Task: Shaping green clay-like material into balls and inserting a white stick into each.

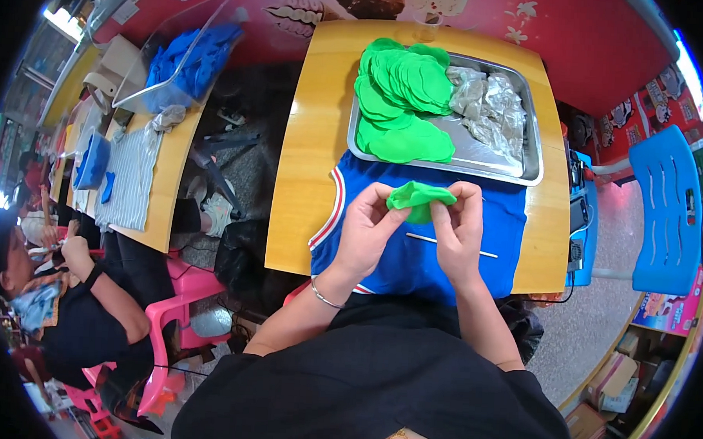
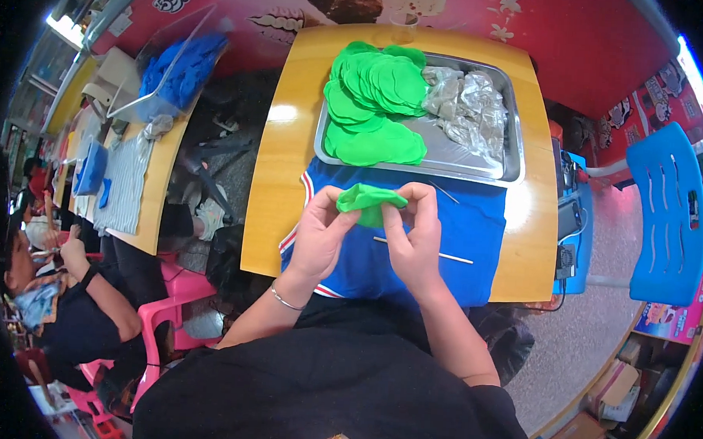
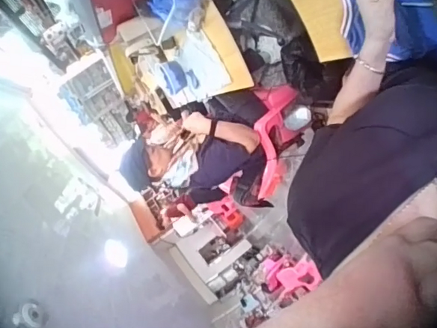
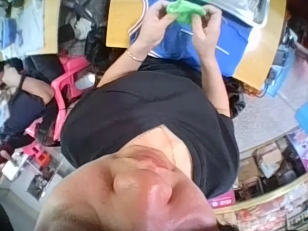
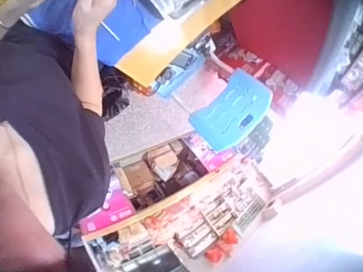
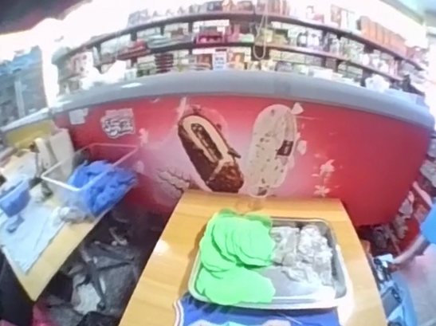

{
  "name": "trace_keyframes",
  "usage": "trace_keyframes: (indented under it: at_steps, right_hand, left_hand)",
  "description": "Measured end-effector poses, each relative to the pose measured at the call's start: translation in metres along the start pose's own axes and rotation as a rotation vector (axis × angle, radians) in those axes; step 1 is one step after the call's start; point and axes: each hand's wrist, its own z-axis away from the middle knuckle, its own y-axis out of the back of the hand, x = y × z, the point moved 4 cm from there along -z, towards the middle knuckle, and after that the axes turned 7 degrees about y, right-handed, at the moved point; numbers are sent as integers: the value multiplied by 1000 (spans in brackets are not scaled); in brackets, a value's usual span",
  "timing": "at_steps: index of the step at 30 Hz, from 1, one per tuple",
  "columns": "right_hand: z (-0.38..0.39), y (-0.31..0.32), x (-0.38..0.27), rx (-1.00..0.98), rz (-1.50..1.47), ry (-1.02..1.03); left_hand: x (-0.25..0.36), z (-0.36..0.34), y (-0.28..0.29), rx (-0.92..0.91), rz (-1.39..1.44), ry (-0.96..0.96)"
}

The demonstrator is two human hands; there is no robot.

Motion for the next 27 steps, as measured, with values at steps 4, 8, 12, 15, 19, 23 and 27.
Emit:
trace_keyframes:
  at_steps: [4, 8, 12, 15, 19, 23, 27]
  right_hand:
    - [-17, 9, -32, -96, 214, 312]
    - [-18, 9, -50, -293, 506, 450]
    - [-22, 18, -32, -253, 406, 425]
    - [-17, 12, -33, -292, 316, 225]
    - [-7, 7, -34, -357, 388, 182]
    - [-7, 12, -24, -277, 386, 283]
    - [-8, 10, -28, -365, 408, 203]
  left_hand:
    - [15, -6, -1, -55, -317, -128]
    - [32, -5, -13, -105, -605, -218]
    - [31, -9, -13, -118, -731, -184]
    - [32, -1, -7, -121, -718, -108]
    - [26, 3, -15, -249, -631, -64]
    - [20, 2, -14, -234, -565, 16]
    - [14, 3, -9, -262, -529, 115]
